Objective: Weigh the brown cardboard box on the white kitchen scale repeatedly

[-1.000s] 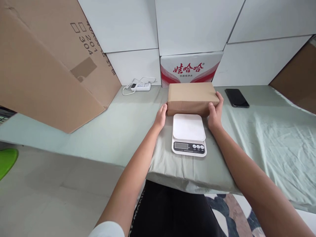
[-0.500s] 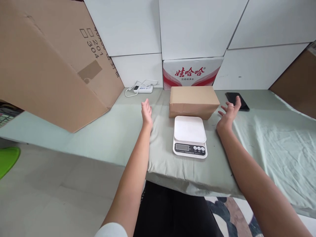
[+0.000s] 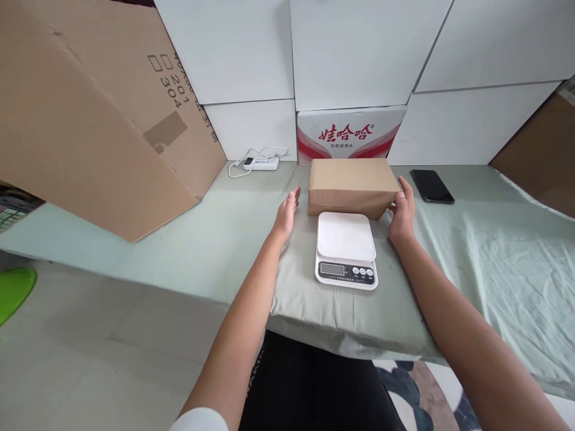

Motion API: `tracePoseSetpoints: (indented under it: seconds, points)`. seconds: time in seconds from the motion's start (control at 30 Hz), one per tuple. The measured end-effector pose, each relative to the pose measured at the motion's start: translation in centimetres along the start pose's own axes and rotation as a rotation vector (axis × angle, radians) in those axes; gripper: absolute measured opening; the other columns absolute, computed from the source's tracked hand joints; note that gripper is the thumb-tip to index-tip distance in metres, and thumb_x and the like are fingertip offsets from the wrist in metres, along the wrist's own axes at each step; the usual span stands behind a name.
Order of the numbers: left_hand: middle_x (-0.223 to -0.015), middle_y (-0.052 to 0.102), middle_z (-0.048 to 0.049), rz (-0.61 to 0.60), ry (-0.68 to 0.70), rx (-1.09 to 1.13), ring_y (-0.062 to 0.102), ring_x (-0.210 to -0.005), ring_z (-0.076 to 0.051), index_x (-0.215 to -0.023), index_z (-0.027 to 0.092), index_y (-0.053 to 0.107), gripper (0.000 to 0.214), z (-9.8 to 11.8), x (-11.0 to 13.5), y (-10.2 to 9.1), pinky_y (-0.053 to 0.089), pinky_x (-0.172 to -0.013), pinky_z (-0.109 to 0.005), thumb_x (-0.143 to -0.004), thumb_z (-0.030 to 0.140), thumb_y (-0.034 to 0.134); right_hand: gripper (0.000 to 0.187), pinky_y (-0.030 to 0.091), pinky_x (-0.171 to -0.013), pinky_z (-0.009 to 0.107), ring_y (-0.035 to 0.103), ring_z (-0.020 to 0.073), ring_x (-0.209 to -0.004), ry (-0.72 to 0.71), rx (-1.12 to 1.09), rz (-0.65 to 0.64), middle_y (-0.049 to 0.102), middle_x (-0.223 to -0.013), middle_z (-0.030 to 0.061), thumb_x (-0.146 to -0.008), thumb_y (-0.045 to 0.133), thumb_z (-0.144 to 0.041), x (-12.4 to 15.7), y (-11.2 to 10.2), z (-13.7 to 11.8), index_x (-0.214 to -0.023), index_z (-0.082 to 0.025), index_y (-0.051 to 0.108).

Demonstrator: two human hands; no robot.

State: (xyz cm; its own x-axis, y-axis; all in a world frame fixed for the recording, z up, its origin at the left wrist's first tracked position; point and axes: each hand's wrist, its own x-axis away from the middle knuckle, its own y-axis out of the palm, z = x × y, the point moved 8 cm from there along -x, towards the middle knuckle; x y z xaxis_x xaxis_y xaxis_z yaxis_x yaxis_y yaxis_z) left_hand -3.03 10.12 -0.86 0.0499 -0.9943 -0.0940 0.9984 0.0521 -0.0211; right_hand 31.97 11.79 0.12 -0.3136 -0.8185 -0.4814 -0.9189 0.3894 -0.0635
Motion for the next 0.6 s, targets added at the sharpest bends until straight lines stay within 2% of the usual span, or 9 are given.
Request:
tracePoseSetpoints:
  seconds: [0.1,0.23,0.47,0.6]
  points:
    - [-0.191,0.044,-0.0094,-0.031,0.000,-0.032,0.038,-0.182,-0.026,-0.181,0.017,0.047,0.087,-0.2,0.2,0.8,0.034,-0.147,-0.041,-0.116,0.071,0.024,0.081,0.063,-0.112,0.052,0.067,0.0369,-0.148,0.052,-0.010,0.017,0.068,-0.160,0.0140,-0.095,0.057,-0.081,-0.1,0.0,0.7,-0.158,-0.031,0.064]
    - [-0.190,0.047,-0.0098,-0.039,-0.024,-0.067,0.038,-0.181,-0.028,-0.181,0.017,0.047,0.095,-0.1,0.3,1.1,0.035,-0.147,-0.040,-0.114,0.079,0.019,0.080,0.056,-0.127,0.059,0.062,0.0367,-0.157,0.040,-0.029,-0.032,0.065,-0.170,0.0092,-0.095,0.060,-0.078,-0.1,0.4,1.0,-0.162,-0.035,0.061]
    - [-0.191,0.044,-0.0090,-0.038,-0.051,-0.067,0.036,-0.182,-0.026,-0.182,0.014,0.043,0.089,0.4,0.4,0.8,0.031,-0.148,-0.038,-0.116,0.068,0.016,0.080,0.058,-0.126,0.062,0.061,0.0378,-0.161,0.025,-0.008,-0.064,0.063,-0.173,0.0095,-0.097,0.056,-0.078,-0.2,0.6,1.3,-0.166,-0.036,0.057]
    - [-0.191,0.045,-0.0085,-0.032,-0.064,-0.060,0.037,-0.182,-0.025,-0.182,0.014,0.043,0.085,0.4,0.5,1.0,0.032,-0.149,-0.041,-0.117,0.062,0.015,0.081,0.057,-0.128,0.064,0.058,0.0400,-0.164,0.020,0.012,-0.062,0.061,-0.176,0.0101,-0.097,0.056,-0.079,-0.3,0.5,1.4,-0.166,-0.037,0.057]
